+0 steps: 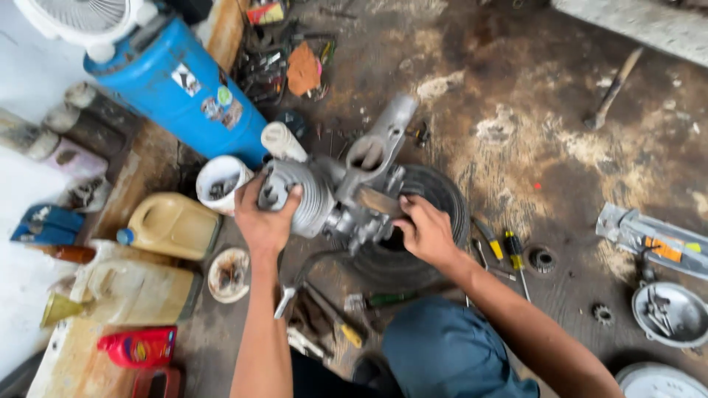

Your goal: The person sits on the floor of a motorcycle repair workshop and cleans a disassembled motorcycle engine cylinder assembly, scrubbing its surfaces with a wire brush and rotating the assembly to reach different sides. They then handle small engine components and reposition the engine on a tire on the floor.

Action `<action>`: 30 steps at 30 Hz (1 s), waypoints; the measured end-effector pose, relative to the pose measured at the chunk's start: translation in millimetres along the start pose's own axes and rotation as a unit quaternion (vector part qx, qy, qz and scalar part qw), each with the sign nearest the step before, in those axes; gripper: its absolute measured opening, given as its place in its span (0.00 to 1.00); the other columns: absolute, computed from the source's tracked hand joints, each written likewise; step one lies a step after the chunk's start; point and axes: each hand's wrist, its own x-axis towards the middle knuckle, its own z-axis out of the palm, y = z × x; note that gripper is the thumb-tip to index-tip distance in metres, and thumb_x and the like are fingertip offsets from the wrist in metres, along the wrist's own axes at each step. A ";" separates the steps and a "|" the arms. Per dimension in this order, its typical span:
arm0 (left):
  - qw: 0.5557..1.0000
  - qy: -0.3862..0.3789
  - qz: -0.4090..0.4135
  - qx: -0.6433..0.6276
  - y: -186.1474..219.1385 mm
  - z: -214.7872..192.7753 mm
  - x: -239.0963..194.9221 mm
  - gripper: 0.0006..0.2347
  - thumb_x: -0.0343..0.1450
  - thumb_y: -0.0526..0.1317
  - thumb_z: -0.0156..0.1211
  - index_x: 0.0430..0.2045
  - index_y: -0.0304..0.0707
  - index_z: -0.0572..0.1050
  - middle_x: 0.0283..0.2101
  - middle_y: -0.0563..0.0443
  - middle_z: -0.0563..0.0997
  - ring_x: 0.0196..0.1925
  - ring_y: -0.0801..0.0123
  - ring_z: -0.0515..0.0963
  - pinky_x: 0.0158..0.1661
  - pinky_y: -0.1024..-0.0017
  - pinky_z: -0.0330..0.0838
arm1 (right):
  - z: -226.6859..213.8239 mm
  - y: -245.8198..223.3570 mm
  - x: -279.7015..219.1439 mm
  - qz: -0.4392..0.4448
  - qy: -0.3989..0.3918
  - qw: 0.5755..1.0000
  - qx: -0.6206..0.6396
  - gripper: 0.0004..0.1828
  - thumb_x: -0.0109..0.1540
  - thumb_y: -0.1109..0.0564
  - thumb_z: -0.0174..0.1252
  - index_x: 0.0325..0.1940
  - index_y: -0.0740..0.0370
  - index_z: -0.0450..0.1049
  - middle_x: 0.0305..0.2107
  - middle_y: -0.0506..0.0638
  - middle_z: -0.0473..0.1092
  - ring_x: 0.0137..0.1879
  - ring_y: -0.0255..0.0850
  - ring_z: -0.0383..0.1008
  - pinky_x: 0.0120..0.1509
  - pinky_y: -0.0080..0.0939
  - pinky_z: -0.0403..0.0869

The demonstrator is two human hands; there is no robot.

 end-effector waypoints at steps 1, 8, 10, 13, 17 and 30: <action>1.000 -0.003 -0.008 0.005 0.7 -4.6 -3.8 0.28 0.52 0.49 0.85 0.45 0.43 0.83 0.46 0.43 0.81 0.48 0.42 0.83 0.48 0.53 0.79 | 11.6 -1.8 1.2 0.005 -0.008 1.000 0.004 0.17 0.66 0.45 0.60 0.47 0.62 0.77 0.39 0.56 0.76 0.41 0.55 0.80 0.38 0.49 0.78; 1.000 -0.002 0.002 -0.018 6.5 -3.1 2.9 0.29 0.51 0.49 0.85 0.44 0.41 0.82 0.47 0.45 0.80 0.49 0.44 0.83 0.49 0.56 0.79 | 20.4 42.5 -11.2 -0.010 0.006 0.998 0.068 0.14 0.62 0.55 0.67 0.45 0.66 0.75 0.42 0.62 0.74 0.47 0.63 0.77 0.48 0.54 0.77; 1.000 -0.009 -0.002 -0.011 10.4 -1.8 1.1 0.28 0.51 0.50 0.85 0.44 0.43 0.83 0.47 0.49 0.80 0.49 0.47 0.83 0.48 0.58 0.79 | 28.1 36.5 1.5 -0.002 0.007 0.997 0.077 0.13 0.60 0.56 0.68 0.43 0.65 0.75 0.41 0.61 0.74 0.47 0.63 0.77 0.49 0.55 0.76; 0.999 -0.015 0.007 -0.031 11.9 -4.9 -0.9 0.27 0.52 0.47 0.85 0.43 0.37 0.81 0.46 0.43 0.79 0.49 0.41 0.82 0.49 0.53 0.78 | 26.2 40.8 7.1 -0.038 0.001 0.994 0.107 0.12 0.62 0.53 0.67 0.41 0.63 0.76 0.43 0.58 0.74 0.48 0.61 0.77 0.51 0.55 0.75; 1.000 -0.005 0.014 -0.014 7.8 -6.7 -9.0 0.28 0.51 0.47 0.85 0.42 0.39 0.81 0.46 0.47 0.80 0.50 0.46 0.83 0.49 0.56 0.79 | 29.2 31.5 8.3 -0.031 -0.006 0.994 0.102 0.11 0.62 0.52 0.66 0.41 0.61 0.76 0.42 0.58 0.74 0.46 0.60 0.76 0.49 0.53 0.74; 0.996 0.004 0.091 -0.013 65.5 -19.8 -36.0 0.28 0.53 0.45 0.82 0.48 0.39 0.80 0.51 0.45 0.77 0.54 0.44 0.80 0.49 0.51 0.79 | -103.8 -32.9 37.8 -0.047 -0.127 0.986 -0.097 0.17 0.64 0.43 0.61 0.47 0.59 0.77 0.35 0.55 0.73 0.35 0.54 0.79 0.37 0.51 0.77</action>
